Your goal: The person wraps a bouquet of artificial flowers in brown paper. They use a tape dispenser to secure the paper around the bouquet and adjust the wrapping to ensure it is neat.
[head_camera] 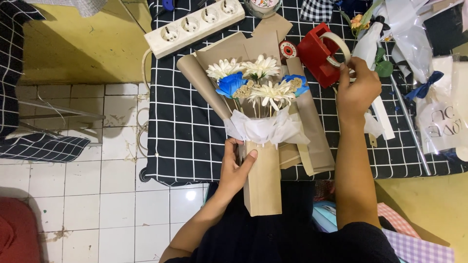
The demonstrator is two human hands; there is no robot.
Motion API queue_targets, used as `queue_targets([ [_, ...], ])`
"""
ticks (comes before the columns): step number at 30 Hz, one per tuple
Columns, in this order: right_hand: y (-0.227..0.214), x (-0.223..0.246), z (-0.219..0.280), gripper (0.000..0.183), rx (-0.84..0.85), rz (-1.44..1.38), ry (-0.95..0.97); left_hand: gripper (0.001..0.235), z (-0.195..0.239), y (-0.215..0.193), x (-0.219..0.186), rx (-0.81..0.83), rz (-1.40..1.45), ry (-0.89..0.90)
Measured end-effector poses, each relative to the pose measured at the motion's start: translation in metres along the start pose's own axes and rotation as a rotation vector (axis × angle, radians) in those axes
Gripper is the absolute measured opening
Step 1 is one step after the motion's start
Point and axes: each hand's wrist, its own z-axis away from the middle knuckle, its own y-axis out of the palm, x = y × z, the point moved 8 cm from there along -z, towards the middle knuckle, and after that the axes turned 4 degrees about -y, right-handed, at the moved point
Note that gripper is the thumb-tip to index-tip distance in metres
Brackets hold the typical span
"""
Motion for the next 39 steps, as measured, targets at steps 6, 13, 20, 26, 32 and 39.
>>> queue_targets([
  [6,0.017,-0.041,-0.005,0.018,0.197,-0.17,0.135,0.035,0.003,0.004,-0.01,-0.026,-0.093,-0.033],
  [13,0.017,-0.037,-0.028,0.034,0.48,-0.415,0.602,0.036,0.002,0.003,-0.009,-0.022,-0.118,-0.008],
  [20,0.024,-0.046,-0.031,0.012,0.384,-0.668,0.987,0.035,0.003,0.004,-0.014,-0.025,-0.129,0.008],
  [26,0.043,-0.071,-0.025,0.041,0.292,-0.757,0.965,0.034,0.002,0.004,-0.011,-0.039,-0.126,0.021],
  [32,0.034,-0.071,-0.011,0.057,0.163,-0.791,1.112,0.035,0.002,0.005,-0.013,-0.027,-0.131,0.044],
  [39,0.041,-0.088,0.029,0.047,0.107,-0.866,1.124,0.035,-0.001,0.002,-0.01,0.006,-0.057,-0.024],
])
